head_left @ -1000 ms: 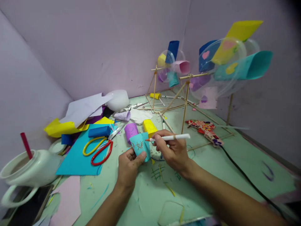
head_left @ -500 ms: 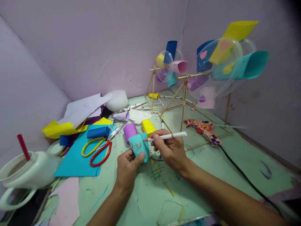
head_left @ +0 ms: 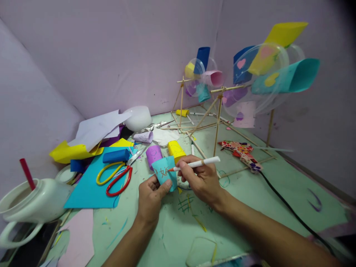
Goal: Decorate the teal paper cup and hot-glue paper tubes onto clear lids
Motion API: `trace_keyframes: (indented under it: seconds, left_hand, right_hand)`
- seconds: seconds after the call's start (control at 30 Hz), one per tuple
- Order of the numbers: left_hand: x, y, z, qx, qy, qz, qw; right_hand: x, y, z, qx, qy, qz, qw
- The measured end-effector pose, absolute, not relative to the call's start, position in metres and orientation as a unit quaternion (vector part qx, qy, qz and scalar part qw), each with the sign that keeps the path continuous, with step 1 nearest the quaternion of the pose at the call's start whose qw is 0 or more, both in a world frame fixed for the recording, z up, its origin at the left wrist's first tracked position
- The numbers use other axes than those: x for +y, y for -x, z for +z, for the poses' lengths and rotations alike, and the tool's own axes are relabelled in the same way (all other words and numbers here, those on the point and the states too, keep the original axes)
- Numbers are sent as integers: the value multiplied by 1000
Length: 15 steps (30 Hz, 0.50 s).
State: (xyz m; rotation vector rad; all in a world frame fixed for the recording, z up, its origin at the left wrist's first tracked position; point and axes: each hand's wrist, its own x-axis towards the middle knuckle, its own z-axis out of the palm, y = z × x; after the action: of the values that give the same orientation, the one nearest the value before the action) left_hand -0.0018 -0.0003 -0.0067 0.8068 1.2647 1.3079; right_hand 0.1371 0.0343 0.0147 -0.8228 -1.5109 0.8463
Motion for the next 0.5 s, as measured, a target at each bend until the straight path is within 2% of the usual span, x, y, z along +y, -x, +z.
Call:
trace_keyframes:
  seconds: [0.17,0.5]
  left_hand:
    - [-1,2,-7,533,-339,546,550]
    - [-3,5,-8,528,-341,541,559]
  right_hand:
    - [35,-136,14,-632,370,368,573]
    - [41,-138,19,-549,388,465,576]
